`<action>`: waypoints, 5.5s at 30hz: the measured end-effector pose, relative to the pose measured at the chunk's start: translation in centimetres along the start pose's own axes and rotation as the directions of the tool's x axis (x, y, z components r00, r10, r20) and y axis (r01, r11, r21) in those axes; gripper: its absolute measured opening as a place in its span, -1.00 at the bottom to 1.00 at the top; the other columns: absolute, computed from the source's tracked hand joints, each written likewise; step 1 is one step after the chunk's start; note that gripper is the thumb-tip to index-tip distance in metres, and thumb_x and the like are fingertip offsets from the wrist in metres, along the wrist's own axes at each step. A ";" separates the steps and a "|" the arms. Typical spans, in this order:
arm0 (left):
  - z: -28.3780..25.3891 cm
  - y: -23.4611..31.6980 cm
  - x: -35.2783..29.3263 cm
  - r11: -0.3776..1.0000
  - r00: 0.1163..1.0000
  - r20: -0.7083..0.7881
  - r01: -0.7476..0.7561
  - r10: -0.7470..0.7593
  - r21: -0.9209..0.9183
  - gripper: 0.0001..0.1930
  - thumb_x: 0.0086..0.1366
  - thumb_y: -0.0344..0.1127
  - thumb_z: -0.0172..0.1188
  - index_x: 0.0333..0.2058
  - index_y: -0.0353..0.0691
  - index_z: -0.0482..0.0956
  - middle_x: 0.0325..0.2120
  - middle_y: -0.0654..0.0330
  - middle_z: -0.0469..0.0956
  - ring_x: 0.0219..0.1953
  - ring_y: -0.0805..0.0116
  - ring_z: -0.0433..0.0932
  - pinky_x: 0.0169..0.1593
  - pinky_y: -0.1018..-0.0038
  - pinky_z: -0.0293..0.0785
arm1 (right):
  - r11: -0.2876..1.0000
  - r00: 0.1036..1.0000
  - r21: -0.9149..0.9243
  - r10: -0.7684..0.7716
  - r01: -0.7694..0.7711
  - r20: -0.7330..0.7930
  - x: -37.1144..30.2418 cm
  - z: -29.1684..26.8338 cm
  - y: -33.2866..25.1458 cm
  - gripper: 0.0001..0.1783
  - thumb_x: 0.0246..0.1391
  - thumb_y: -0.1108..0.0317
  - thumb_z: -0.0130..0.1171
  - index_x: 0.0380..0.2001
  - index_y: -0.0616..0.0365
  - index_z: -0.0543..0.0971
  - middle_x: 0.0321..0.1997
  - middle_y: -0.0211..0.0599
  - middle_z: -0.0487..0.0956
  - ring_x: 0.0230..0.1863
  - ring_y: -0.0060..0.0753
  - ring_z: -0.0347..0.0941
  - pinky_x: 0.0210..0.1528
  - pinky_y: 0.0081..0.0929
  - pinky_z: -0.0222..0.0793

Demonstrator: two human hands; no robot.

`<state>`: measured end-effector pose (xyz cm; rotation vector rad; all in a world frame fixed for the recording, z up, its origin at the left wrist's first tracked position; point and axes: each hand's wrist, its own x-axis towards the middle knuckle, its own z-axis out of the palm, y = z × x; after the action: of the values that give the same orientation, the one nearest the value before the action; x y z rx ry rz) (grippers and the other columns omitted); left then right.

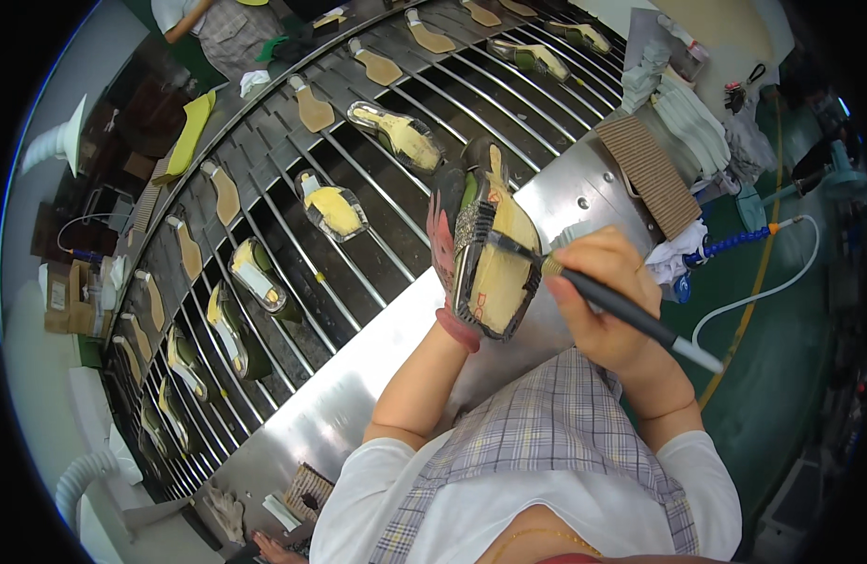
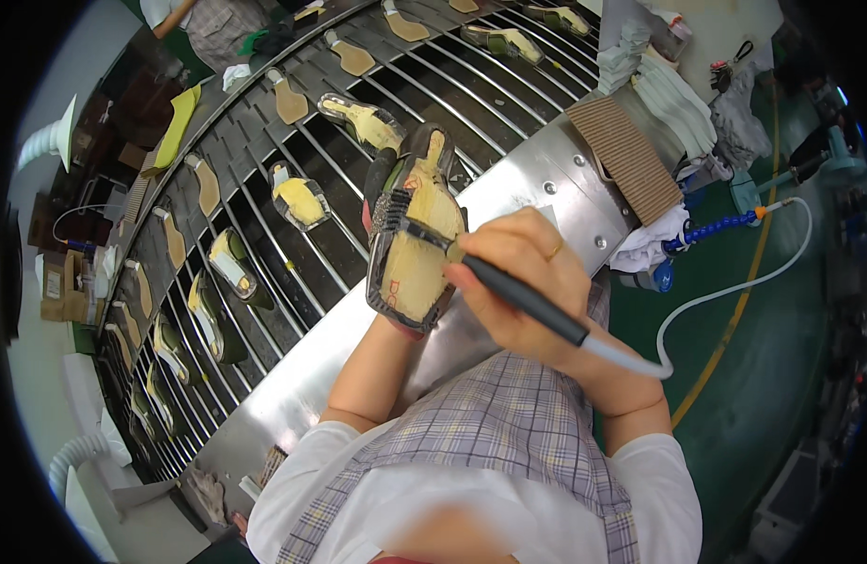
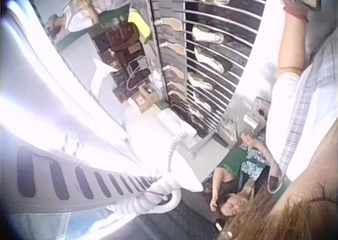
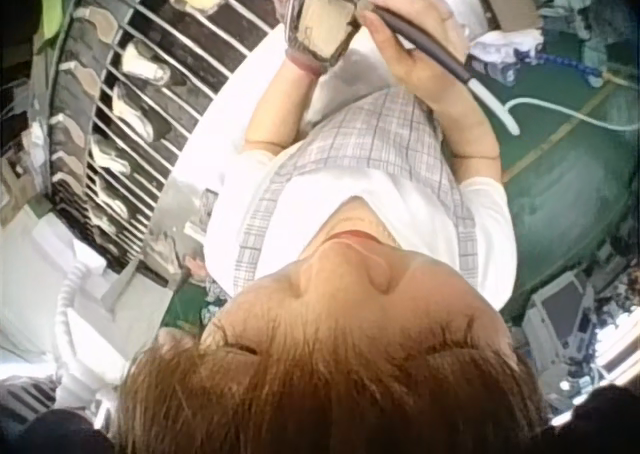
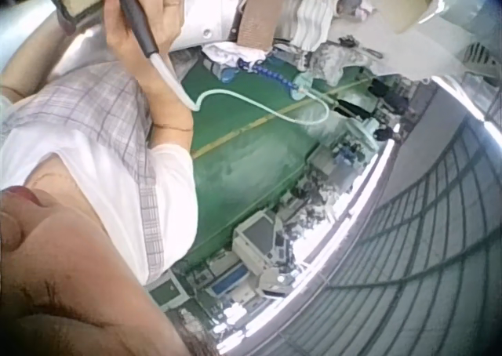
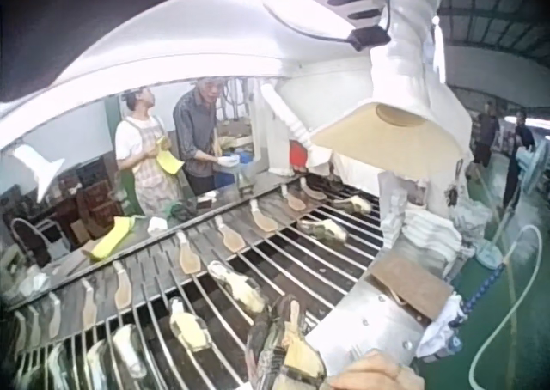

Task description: The person applies adhesive to the soles of shoes on shoe lasts using a handheld applicator brush, attaches small strips to the soles, and places the shoes onto a conveyor belt. The person then wipes the applicator brush on a piece of cardboard.

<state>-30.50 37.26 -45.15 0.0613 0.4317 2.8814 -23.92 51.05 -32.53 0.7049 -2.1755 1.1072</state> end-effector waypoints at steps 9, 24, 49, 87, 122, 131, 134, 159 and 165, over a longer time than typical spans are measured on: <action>-1.2 0.7 0.5 0.979 0.980 0.193 0.072 -0.034 -0.192 -0.46 0.43 0.01 -0.03 0.20 -0.27 0.30 0.04 0.14 0.46 0.05 0.33 0.47 0.16 0.37 0.39 | 0.998 0.988 0.065 -0.001 0.011 -0.154 -0.9 1.3 -1.3 -0.70 -0.13 0.51 0.42 -0.28 0.30 0.59 -0.35 -0.20 0.55 -0.44 -0.31 0.51 -0.47 -0.49 0.44; -2.6 0.7 -0.7 0.972 0.973 0.170 0.122 -0.157 0.201 -0.39 0.38 0.11 -0.01 0.18 -0.27 0.34 0.00 0.09 0.50 0.01 0.25 0.51 0.11 0.30 0.45 | 0.902 0.937 0.302 -0.343 0.310 0.062 -0.2 0.3 -1.7 -0.70 -0.17 0.55 0.40 -0.29 0.26 0.57 -0.37 -0.22 0.55 -0.45 -0.25 0.50 -0.47 -0.43 0.44; 1.4 3.2 -1.1 0.947 0.956 0.068 0.269 -0.284 0.175 -0.17 0.23 0.35 0.08 0.23 -0.21 0.28 0.02 -0.04 0.50 -0.07 0.13 0.59 -0.08 0.25 0.62 | 0.986 0.971 0.115 0.142 -0.122 -0.190 1.8 -3.3 3.2 -0.92 -0.02 0.43 0.39 -0.42 0.13 0.68 -0.42 -0.46 0.61 -0.50 -0.65 0.23 -0.48 -0.63 0.11; 2.4 6.8 -1.1 0.511 0.910 0.313 -0.139 -0.273 0.848 -0.27 0.05 0.28 0.24 -0.19 -0.42 0.61 -0.37 0.16 0.63 -0.30 0.44 0.57 -0.21 0.47 0.49 | 0.970 0.992 -0.212 -0.107 0.118 0.065 2.8 -3.8 -0.4 -0.66 -0.22 0.35 0.52 -0.33 0.16 0.63 -0.42 -0.33 0.58 -0.46 -0.34 0.44 -0.44 -0.49 0.31; 2.5 5.9 -0.9 0.568 0.911 0.251 -0.023 -0.327 0.823 -0.41 0.14 0.09 0.30 -0.15 -0.42 0.59 -0.35 0.21 0.61 -0.28 0.53 0.53 -0.17 0.53 0.48 | 0.995 0.994 -0.098 0.007 0.004 0.106 3.0 -4.4 2.0 -0.69 0.02 0.20 0.36 -0.34 0.25 0.60 -0.40 -0.28 0.55 -0.39 -0.37 0.36 -0.26 -0.43 0.22; 3.0 5.8 -1.4 0.629 0.940 0.199 0.020 -0.276 0.777 -0.43 0.16 0.07 0.28 -0.16 -0.43 0.59 -0.35 0.23 0.60 -0.29 0.54 0.50 -0.18 0.55 0.47 | 0.998 0.969 0.048 0.029 -0.042 0.247 3.2 -5.0 1.9 -0.67 0.00 0.15 0.37 -0.36 0.22 0.61 -0.43 -0.32 0.55 -0.38 -0.39 0.35 -0.28 -0.45 0.20; 3.2 5.7 -1.4 0.643 0.940 0.182 0.050 -0.289 0.765 -0.46 0.18 0.05 0.26 -0.18 -0.43 0.59 -0.35 0.23 0.60 -0.30 0.54 0.50 -0.19 0.55 0.47 | 0.996 0.980 0.056 0.060 -0.072 0.188 3.3 -4.8 2.0 -0.66 -0.02 0.15 0.38 -0.36 0.23 0.60 -0.42 -0.31 0.55 -0.37 -0.38 0.35 -0.27 -0.45 0.21; 2.5 4.4 -0.8 0.839 0.992 0.022 0.091 -0.121 0.537 -0.63 0.37 -0.19 0.10 -0.03 -0.40 0.54 -0.22 0.21 0.62 -0.22 0.53 0.59 -0.12 0.58 0.53 | 0.958 0.938 -0.183 -0.158 0.221 0.307 0.1 -2.6 0.0 -0.65 -0.25 0.42 0.47 -0.34 0.23 0.57 -0.43 -0.34 0.53 -0.48 -0.34 0.42 -0.52 -0.51 0.35; 3.2 4.0 -1.1 0.867 0.998 0.053 -0.008 -0.021 0.498 -0.61 0.36 -0.21 0.13 0.05 -0.37 0.50 -0.13 0.20 0.60 -0.15 0.51 0.58 -0.05 0.55 0.51 | 0.982 0.947 -0.133 -0.088 0.135 0.308 0.2 -2.8 0.0 -0.64 -0.23 0.37 0.50 -0.32 0.16 0.59 -0.41 -0.39 0.56 -0.48 -0.37 0.41 -0.48 -0.53 0.33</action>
<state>-30.04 34.19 -40.89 0.2248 1.1514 2.6712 -23.33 53.35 -31.02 0.9666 -2.4081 0.8064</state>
